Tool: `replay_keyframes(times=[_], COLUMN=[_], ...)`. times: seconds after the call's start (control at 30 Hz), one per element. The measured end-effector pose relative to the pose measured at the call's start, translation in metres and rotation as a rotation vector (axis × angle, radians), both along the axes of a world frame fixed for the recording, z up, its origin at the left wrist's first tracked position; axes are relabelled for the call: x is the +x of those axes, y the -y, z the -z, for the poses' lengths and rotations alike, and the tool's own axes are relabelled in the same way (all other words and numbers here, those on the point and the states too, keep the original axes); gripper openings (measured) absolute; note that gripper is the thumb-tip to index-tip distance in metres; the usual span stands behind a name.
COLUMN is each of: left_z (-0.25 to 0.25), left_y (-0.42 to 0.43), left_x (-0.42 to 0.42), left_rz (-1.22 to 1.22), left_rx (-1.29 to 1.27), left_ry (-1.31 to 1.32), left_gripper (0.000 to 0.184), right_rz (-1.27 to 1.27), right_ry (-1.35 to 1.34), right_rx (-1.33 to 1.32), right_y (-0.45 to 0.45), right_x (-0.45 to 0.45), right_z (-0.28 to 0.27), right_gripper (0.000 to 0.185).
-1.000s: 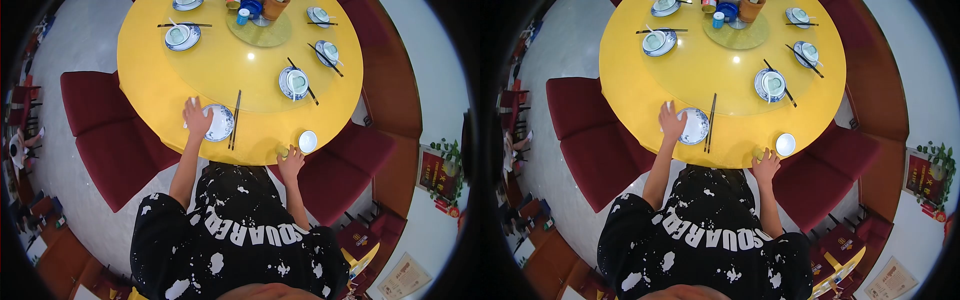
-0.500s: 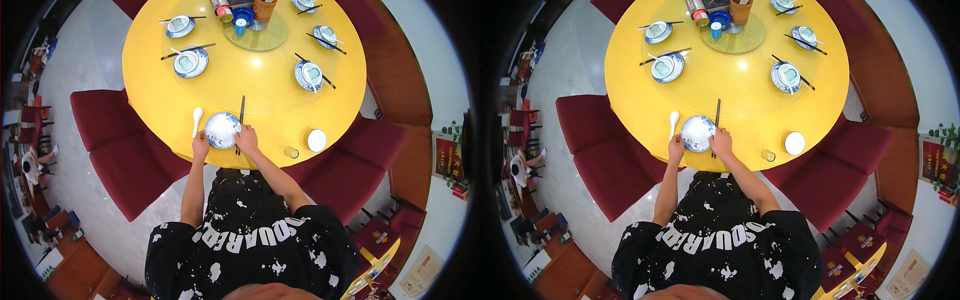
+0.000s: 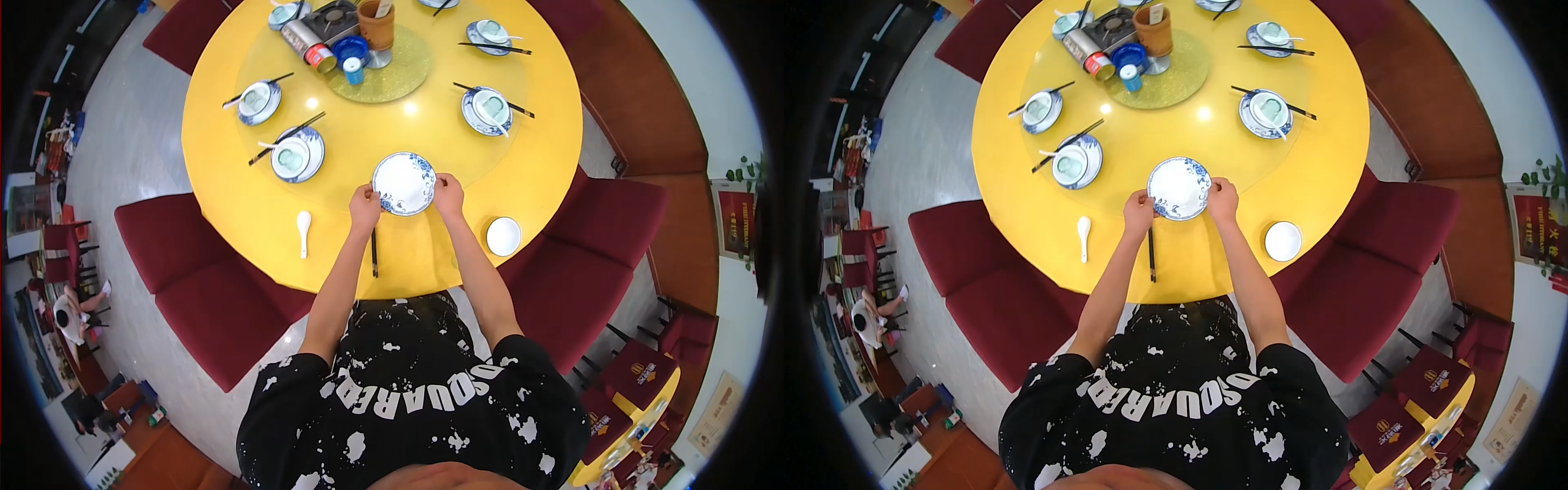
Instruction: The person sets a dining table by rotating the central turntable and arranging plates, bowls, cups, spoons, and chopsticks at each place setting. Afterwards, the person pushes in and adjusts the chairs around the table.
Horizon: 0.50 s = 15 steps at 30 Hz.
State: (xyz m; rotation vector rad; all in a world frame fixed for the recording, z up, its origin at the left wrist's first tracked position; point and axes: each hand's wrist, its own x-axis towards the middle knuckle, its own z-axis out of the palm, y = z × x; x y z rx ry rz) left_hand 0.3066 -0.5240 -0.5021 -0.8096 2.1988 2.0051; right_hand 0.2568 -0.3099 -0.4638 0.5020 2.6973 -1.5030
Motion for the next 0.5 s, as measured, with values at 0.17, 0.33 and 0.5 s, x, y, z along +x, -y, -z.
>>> replay_keyframes(times=[0.17,0.33,0.5], left_z=[-0.013,-0.017,-0.036], left_y=[-0.043,-0.062,-0.047], left_x=[-0.041,-0.068,-0.051], left_rz=[-0.022,-0.047,0.005], left_rx=[0.034,0.057,0.117], left_ry=[0.05,0.111,0.059], left_gripper=[0.025,0.026,0.034], right_rz=[0.041,-0.01,0.021], right_ry=[-0.047,-0.027,-0.09], right_rx=[0.036,0.049,0.033], right_y=[-0.028,-0.045,-0.056], right_x=[-0.043,-0.084,-0.075], right_z=[0.004,0.01,0.005], right_gripper=[0.02,0.019,0.028])
